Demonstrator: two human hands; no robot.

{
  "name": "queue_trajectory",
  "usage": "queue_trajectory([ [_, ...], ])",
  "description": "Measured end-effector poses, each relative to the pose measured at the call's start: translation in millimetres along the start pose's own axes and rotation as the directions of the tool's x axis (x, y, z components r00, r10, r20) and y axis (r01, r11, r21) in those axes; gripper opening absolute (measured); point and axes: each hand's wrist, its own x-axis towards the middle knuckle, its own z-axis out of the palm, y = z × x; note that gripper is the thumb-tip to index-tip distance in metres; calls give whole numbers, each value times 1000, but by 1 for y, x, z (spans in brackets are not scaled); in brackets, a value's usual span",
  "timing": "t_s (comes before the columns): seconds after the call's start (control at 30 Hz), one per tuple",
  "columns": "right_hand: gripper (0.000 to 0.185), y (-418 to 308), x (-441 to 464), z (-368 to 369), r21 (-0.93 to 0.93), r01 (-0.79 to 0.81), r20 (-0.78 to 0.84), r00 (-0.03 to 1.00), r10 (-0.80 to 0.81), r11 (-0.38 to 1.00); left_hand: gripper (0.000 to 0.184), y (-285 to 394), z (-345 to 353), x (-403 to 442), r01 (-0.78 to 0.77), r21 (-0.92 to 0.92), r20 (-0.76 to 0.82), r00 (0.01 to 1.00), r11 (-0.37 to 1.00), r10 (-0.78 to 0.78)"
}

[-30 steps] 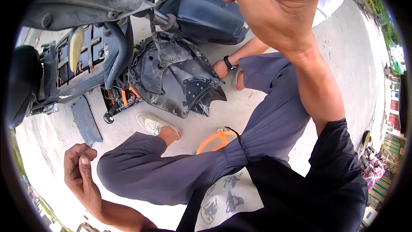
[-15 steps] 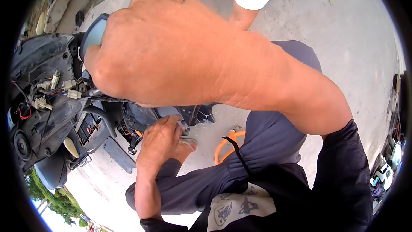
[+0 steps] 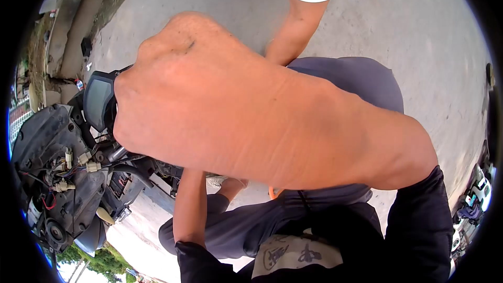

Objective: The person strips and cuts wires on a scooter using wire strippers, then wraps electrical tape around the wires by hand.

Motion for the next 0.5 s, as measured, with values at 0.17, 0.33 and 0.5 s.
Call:
queue_trajectory([
  [0.17,5,7,2,3,-112,-24,-5,1000,24,993,42,4,13,38,-68,-14,101,992,998,69],
  [0.33,4,0,18,20,36,-43,116,992,39,998,44,-1,12,33,-172,-125,119,975,977,187],
  [0.5,10,-16,39,56,-43,76,-87,993,-79,996,46,-11,-23,-11,-240,-205,94,960,949,263],
])
